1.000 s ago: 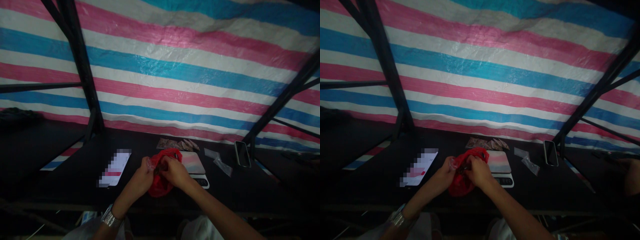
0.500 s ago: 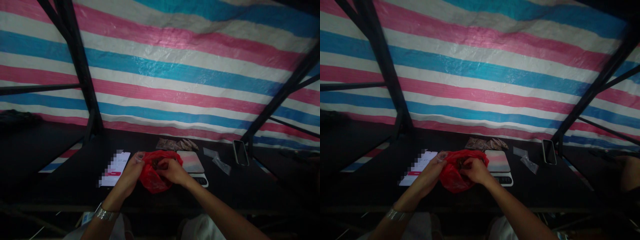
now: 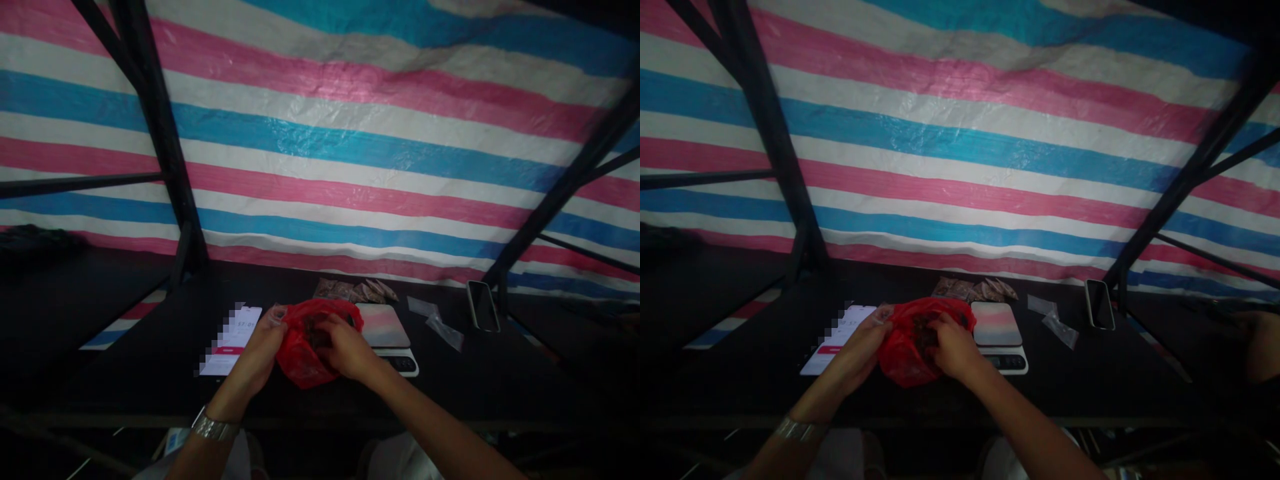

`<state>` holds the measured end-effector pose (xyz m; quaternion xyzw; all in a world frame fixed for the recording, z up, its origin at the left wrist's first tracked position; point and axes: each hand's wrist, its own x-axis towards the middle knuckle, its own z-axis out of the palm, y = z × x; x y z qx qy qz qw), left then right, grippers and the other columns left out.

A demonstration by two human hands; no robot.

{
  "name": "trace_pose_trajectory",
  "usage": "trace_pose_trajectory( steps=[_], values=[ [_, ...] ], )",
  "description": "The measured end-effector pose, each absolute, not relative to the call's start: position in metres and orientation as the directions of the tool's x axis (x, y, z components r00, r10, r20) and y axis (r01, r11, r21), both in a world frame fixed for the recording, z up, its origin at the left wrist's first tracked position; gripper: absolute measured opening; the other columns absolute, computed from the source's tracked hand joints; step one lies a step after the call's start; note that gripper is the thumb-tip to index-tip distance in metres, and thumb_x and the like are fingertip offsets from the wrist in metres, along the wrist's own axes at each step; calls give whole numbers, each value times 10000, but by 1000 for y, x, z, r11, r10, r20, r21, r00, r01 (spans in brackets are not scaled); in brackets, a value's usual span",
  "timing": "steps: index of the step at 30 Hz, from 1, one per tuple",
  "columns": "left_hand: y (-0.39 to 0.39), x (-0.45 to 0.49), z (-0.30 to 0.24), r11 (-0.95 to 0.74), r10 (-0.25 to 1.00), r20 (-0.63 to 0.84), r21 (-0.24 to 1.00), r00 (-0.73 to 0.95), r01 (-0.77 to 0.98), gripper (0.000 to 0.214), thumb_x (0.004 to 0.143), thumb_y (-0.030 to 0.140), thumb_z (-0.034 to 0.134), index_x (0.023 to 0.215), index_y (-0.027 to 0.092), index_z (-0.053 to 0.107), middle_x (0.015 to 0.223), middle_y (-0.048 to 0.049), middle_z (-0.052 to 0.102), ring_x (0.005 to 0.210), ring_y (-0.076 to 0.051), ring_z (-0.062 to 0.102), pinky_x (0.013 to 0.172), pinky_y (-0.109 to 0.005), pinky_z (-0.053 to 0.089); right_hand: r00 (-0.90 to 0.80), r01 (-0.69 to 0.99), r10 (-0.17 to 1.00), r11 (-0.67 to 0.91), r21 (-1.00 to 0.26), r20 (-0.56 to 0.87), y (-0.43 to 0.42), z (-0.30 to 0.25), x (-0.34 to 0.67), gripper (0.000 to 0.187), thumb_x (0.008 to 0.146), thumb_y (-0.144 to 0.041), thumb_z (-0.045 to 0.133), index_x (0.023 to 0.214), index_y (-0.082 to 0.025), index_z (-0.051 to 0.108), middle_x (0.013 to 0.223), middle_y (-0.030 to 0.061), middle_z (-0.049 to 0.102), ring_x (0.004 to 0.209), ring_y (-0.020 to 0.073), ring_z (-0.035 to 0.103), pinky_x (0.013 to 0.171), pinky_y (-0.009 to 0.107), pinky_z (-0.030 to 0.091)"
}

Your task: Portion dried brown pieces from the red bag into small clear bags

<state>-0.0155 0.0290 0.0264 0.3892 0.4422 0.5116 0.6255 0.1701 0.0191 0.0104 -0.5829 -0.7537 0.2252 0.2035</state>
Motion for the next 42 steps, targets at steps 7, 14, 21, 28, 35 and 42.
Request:
trace_pose_trajectory(
  steps=[7, 14, 21, 28, 35, 42],
  values=[
    [37, -25, 24, 184, 982, -162, 931, 95, -315, 354, 535, 200, 691, 882, 197, 622, 793, -7, 732, 709, -205, 708, 567, -255, 484, -163, 820, 986, 147, -553, 20, 24, 7, 165, 174, 888, -205, 774, 1059, -215, 803, 1096, 40, 805, 1033, 221, 752, 877, 282, 528],
    [43, -24, 8, 177, 984, -158, 928, 86, -329, 301, 496, 172, 684, 785, 204, 608, 700, 26, 691, 655, -183, 671, 575, -248, 486, -76, 872, 997, 67, -484, 2, 23, 14, 175, 190, 929, -203, 740, 1110, -162, 782, 1171, 103, 800, 1105, 263, 749, 904, 314, 541],
    [42, -16, 2, 210, 967, -148, 923, 208, -322, 291, 530, 162, 690, 817, 187, 646, 758, 9, 724, 658, -160, 651, 651, -265, 519, -64, 934, 998, 52, -353, -24, 20, 29, 162, 367, 896, -149, 749, 1260, -112, 740, 1383, 215, 699, 1239, 363, 699, 1016, 424, 520],
    [47, -20, 4, 193, 961, -120, 936, 249, -295, 202, 558, 156, 662, 757, 185, 651, 757, 3, 713, 643, -158, 613, 629, -264, 504, -54, 888, 998, 36, -459, -27, 28, 21, 171, 212, 894, -210, 780, 1103, -202, 818, 1106, 102, 832, 1086, 291, 771, 880, 334, 548],
    [49, -21, -1, 125, 980, -84, 966, 182, -227, 206, 550, 206, 621, 755, 198, 635, 754, -5, 710, 678, -180, 634, 649, -279, 508, -113, 787, 991, 129, -604, 64, 28, 9, 173, 166, 876, -177, 780, 1030, -219, 826, 1047, 40, 844, 994, 229, 781, 869, 282, 543],
    [53, -25, 20, -42, 999, 44, 996, 15, -79, 305, 581, 305, 711, 856, 231, 603, 755, 33, 660, 743, -197, 645, 689, -296, 507, -65, 771, 995, 97, -630, 73, 23, 10, 181, 177, 882, -191, 766, 1045, -223, 827, 1069, 44, 840, 997, 239, 774, 851, 293, 534]
  ],
)
